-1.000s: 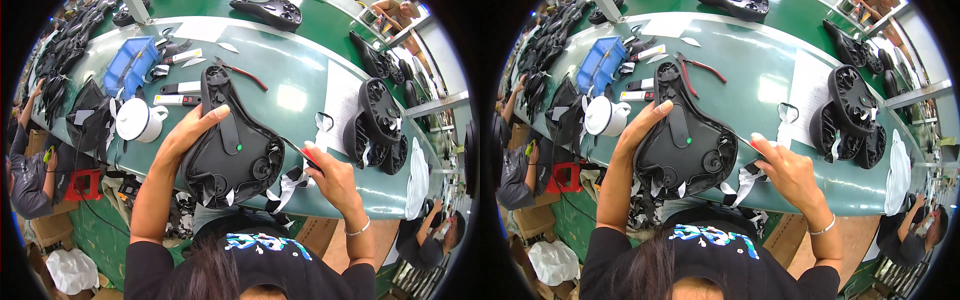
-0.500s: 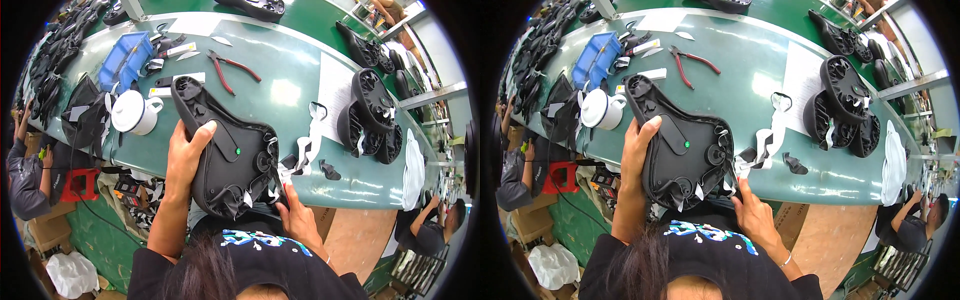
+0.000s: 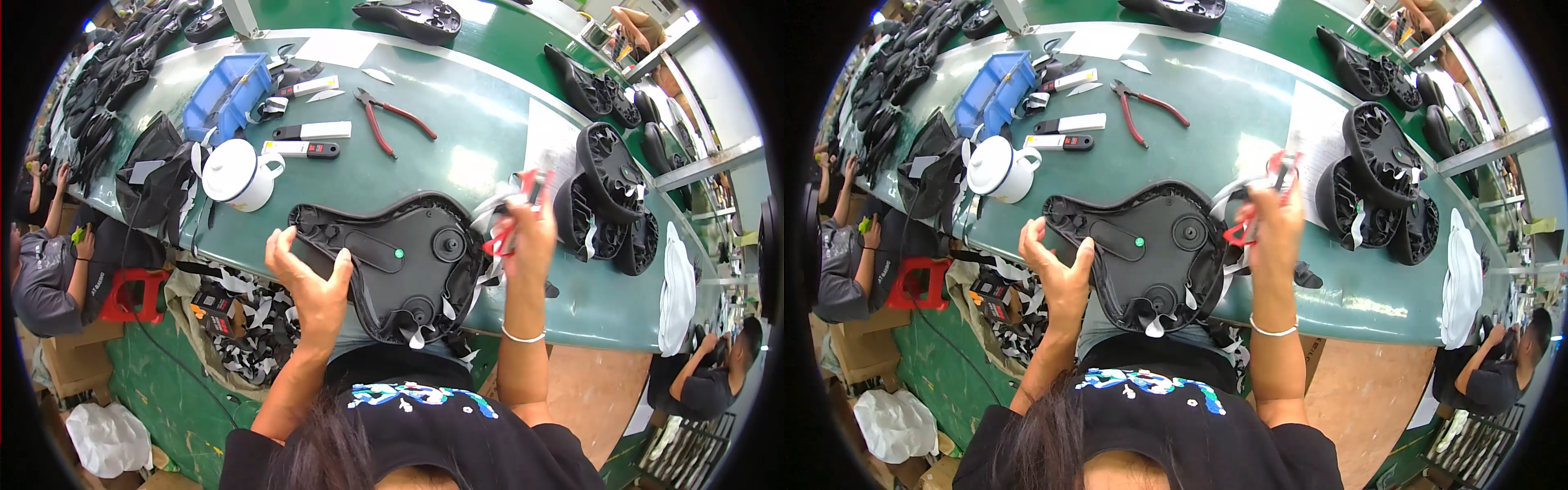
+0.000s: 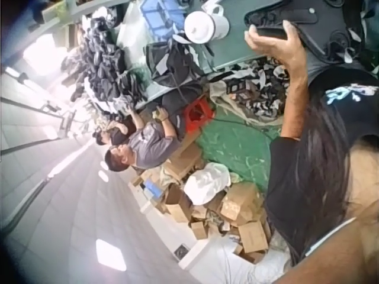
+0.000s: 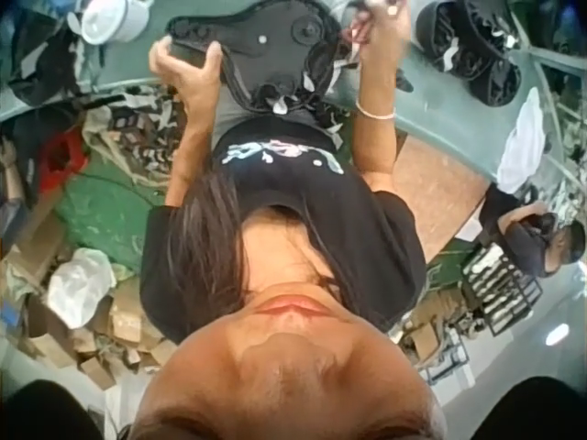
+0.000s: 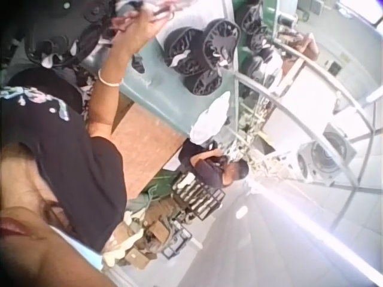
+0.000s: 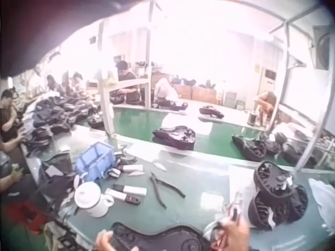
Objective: The worker trims excess material from the edges of bicycle seats using a utility knife.
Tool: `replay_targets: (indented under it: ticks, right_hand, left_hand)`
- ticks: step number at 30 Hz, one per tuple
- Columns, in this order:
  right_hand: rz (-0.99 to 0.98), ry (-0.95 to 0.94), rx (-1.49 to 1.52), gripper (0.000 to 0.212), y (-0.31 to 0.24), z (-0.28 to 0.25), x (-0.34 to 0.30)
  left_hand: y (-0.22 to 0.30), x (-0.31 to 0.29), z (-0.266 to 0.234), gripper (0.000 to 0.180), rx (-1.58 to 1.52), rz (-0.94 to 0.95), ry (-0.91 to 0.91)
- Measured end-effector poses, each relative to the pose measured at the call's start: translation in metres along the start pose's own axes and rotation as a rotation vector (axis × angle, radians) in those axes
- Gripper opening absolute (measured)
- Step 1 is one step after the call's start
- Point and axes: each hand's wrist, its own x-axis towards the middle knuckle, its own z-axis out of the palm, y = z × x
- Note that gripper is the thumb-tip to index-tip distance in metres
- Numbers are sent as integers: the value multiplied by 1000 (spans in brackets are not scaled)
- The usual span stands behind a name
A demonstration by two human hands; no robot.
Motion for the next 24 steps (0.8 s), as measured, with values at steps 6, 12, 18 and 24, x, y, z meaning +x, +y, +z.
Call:
replay_targets:
  ticks: [6,12,18,24]
  right_hand:
    - [-28,-219,-380,38,-48,10,-33]
    - [-206,-752,-757,60,-72,-43,-73]
    - [-492,-761,-1671,53,-61,-36,-36]
    - [-398,-788,-1841,50,-46,-36,-64]
  left_hand:
    - [81,39,14,49,17,613,-452]
    - [58,87,59,33,116,585,-640]
    - [54,77,64,35,209,534,-728]
    - [57,71,60,36,224,411,-679]
